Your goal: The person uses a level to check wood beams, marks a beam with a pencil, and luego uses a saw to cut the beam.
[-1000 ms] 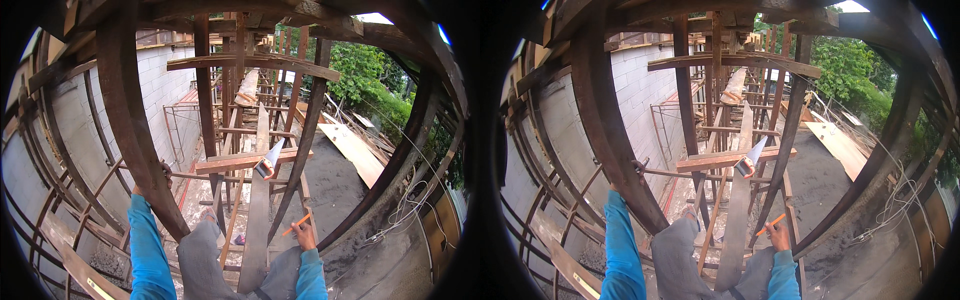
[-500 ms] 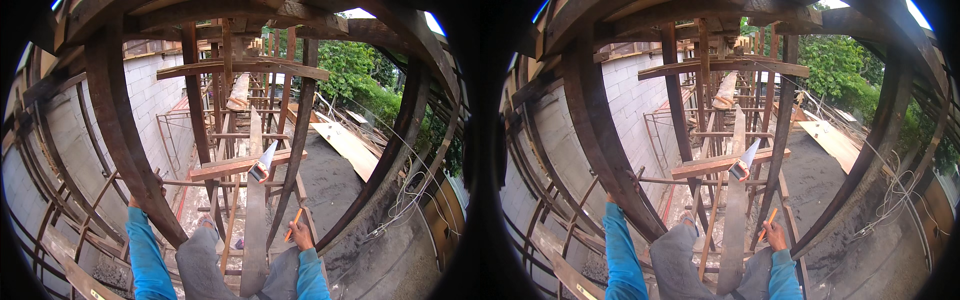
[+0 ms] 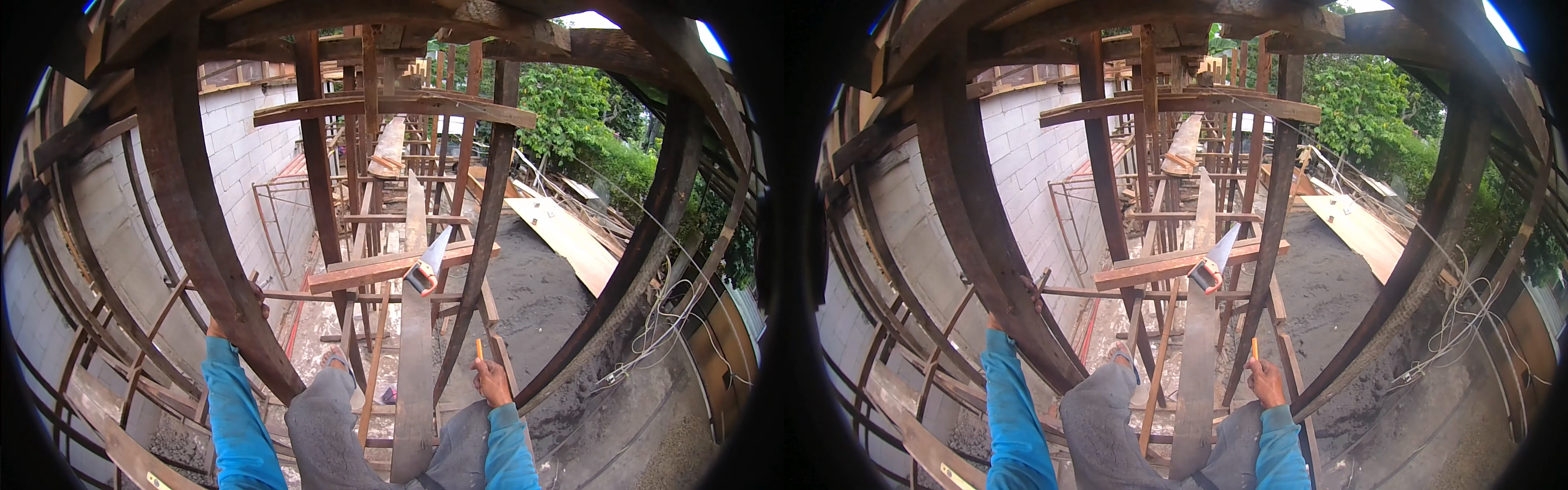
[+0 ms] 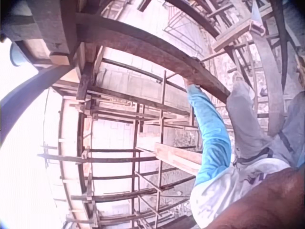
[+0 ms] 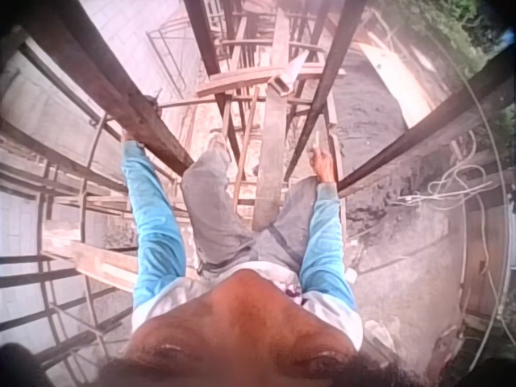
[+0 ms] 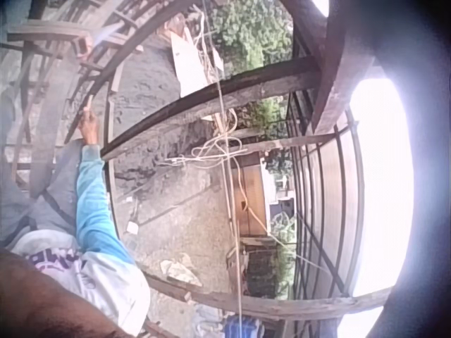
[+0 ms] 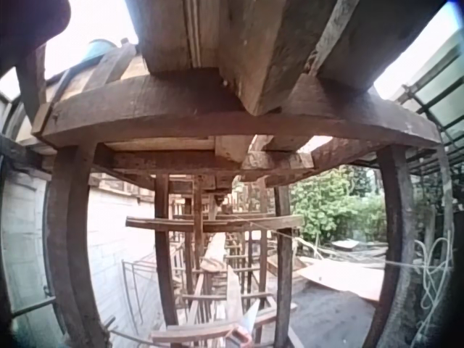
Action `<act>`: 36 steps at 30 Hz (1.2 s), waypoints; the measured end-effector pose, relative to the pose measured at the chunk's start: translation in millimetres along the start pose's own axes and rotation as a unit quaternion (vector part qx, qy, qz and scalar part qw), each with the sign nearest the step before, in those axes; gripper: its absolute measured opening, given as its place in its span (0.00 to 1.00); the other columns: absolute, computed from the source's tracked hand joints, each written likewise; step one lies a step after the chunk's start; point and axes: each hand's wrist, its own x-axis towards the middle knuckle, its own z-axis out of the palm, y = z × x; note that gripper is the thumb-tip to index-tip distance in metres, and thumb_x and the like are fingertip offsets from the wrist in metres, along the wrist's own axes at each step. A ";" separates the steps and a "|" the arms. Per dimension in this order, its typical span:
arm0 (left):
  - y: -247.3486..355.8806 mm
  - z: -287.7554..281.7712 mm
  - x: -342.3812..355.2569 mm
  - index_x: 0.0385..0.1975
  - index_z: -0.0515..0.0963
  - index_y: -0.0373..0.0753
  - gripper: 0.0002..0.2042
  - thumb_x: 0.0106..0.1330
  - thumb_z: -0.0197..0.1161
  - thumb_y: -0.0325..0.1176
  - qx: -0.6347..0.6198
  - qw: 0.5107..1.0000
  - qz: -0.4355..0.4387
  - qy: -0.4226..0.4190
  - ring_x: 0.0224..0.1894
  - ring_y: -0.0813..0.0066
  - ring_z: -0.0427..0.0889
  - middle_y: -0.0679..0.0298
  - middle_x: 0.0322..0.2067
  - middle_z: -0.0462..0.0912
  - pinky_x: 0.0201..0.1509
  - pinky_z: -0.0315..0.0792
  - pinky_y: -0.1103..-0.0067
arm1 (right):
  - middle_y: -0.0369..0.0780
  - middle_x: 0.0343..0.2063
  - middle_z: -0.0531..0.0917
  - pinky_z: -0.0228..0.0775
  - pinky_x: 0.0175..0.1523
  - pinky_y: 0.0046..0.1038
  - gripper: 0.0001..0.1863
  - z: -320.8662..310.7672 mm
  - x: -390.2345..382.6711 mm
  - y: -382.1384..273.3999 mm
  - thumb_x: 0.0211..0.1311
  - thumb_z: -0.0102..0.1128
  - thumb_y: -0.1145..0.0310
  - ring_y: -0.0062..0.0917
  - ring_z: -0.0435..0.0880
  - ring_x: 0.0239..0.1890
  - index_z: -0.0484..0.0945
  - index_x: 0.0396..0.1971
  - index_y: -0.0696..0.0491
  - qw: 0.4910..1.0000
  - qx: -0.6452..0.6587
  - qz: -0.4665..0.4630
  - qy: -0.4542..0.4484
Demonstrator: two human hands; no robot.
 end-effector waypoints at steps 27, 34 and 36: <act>-1.2 -12.4 0.2 0.46 0.71 0.38 0.18 0.67 0.54 0.48 -0.032 0.999 -0.019 -0.014 0.35 0.60 0.77 0.57 0.35 0.77 0.36 0.75 0.61 | 0.30 0.12 0.67 0.51 0.19 0.21 0.20 3.6 1.1 0.6 0.66 0.58 0.54 0.13 0.63 0.14 0.79 0.30 0.59 1.000 0.010 0.003 -0.003; -2.6 -0.9 1.4 0.41 0.73 0.35 0.19 0.68 0.53 0.48 -0.008 1.000 -0.008 0.014 0.37 0.61 0.76 0.56 0.34 0.76 0.36 0.75 0.62 | 0.29 0.12 0.66 0.49 0.19 0.20 0.22 -2.7 3.7 7.3 0.66 0.58 0.51 0.13 0.62 0.13 0.78 0.31 0.59 1.000 0.021 0.004 0.001; -5.1 -2.7 4.5 0.40 0.73 0.35 0.19 0.68 0.53 0.48 -0.011 1.000 -0.003 -0.014 0.36 0.61 0.76 0.56 0.33 0.75 0.36 0.75 0.62 | 0.29 0.13 0.66 0.49 0.19 0.20 0.22 -5.8 2.8 8.5 0.66 0.58 0.51 0.13 0.62 0.14 0.78 0.30 0.60 1.000 0.023 0.004 0.003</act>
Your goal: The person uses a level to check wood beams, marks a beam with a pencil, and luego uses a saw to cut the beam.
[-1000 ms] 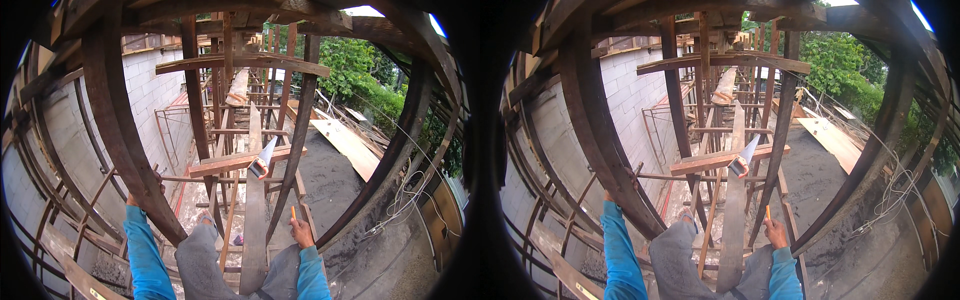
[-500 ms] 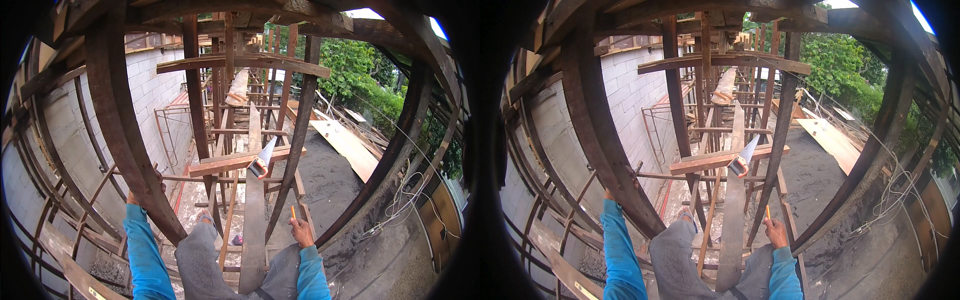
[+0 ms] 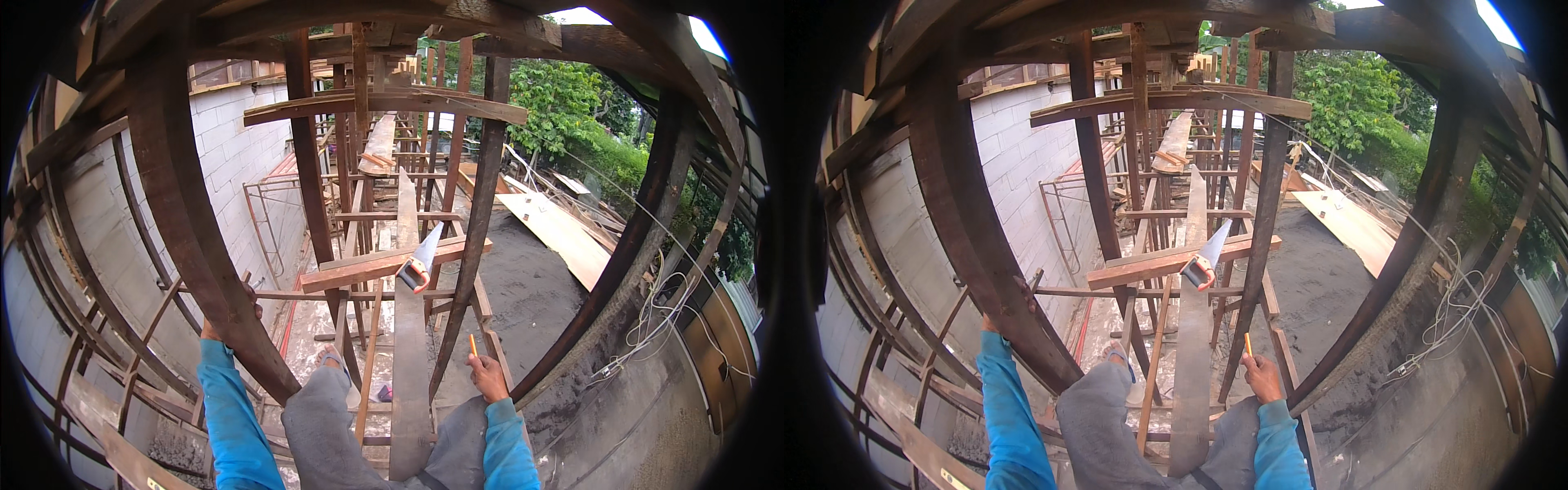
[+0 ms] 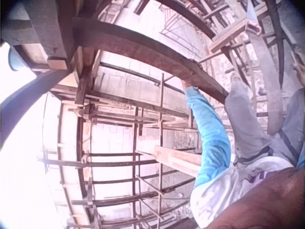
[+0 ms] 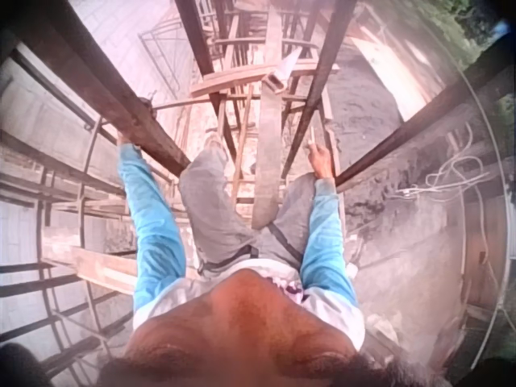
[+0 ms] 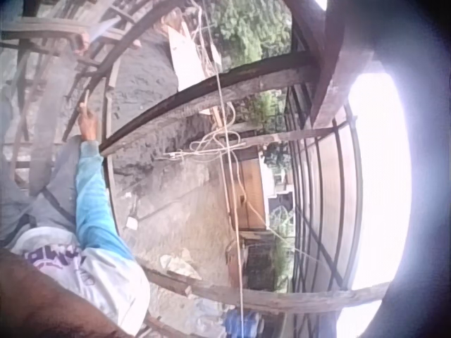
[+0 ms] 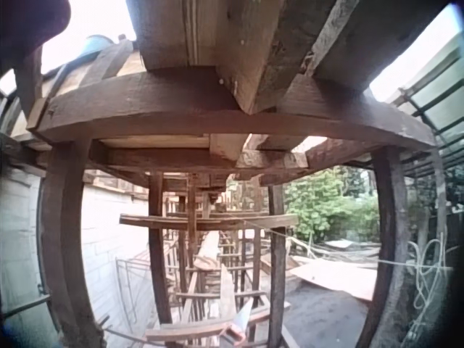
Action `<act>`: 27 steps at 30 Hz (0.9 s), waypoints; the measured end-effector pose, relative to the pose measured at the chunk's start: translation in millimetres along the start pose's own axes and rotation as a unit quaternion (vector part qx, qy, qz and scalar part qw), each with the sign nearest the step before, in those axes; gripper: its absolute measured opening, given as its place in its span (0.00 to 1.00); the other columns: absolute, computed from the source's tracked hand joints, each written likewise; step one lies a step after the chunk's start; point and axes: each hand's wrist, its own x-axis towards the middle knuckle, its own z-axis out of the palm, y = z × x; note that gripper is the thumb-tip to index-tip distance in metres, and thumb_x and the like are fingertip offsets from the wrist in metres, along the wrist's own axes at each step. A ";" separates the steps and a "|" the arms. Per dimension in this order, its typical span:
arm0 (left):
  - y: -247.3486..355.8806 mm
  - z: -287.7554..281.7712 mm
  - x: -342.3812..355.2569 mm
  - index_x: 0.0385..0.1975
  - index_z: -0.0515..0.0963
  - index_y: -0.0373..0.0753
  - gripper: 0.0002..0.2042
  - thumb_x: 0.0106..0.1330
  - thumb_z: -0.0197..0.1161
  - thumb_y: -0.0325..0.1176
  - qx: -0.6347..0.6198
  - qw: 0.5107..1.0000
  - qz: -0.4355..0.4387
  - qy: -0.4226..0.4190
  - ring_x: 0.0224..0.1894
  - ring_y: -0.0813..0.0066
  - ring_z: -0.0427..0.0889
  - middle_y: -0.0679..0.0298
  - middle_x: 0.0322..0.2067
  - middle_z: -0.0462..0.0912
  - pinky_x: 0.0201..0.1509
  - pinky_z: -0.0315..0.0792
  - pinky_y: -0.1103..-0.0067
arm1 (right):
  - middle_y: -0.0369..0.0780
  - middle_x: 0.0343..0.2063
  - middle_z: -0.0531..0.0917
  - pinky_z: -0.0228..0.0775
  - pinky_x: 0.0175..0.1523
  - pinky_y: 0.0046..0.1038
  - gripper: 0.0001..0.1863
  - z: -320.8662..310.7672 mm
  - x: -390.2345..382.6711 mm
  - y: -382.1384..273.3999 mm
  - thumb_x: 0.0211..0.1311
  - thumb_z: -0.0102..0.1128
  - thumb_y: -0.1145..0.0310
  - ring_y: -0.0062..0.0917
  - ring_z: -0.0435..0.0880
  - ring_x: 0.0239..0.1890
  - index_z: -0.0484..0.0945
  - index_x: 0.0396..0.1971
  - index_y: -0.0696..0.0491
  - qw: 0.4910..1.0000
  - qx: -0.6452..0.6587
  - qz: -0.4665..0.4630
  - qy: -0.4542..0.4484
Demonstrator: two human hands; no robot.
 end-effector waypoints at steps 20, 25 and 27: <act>-0.6 0.0 -2.8 0.41 0.71 0.38 0.24 0.62 0.59 0.56 0.027 0.999 0.007 -0.029 0.30 0.64 0.78 0.61 0.29 0.71 0.34 0.77 0.74 | 0.30 0.14 0.69 0.54 0.23 0.23 0.22 -4.2 6.0 10.2 0.64 0.58 0.51 0.14 0.64 0.17 0.80 0.29 0.58 0.997 -0.073 -0.007 0.030; 3.6 -5.8 -6.0 0.41 0.71 0.38 0.26 0.60 0.61 0.57 0.001 1.000 -0.022 0.001 0.30 0.63 0.80 0.61 0.31 0.71 0.34 0.78 0.73 | 0.30 0.14 0.67 0.53 0.22 0.23 0.19 0.7 1.0 0.3 0.65 0.58 0.54 0.13 0.63 0.16 0.79 0.28 0.57 0.998 -0.051 -0.005 0.019; 2.6 -3.7 -5.4 0.42 0.71 0.38 0.26 0.60 0.61 0.57 0.006 1.000 -0.026 0.012 0.31 0.62 0.80 0.60 0.31 0.71 0.34 0.78 0.73 | 0.29 0.14 0.67 0.52 0.21 0.22 0.19 -1.7 1.0 2.0 0.65 0.59 0.54 0.13 0.62 0.16 0.79 0.28 0.58 0.999 -0.030 -0.005 0.016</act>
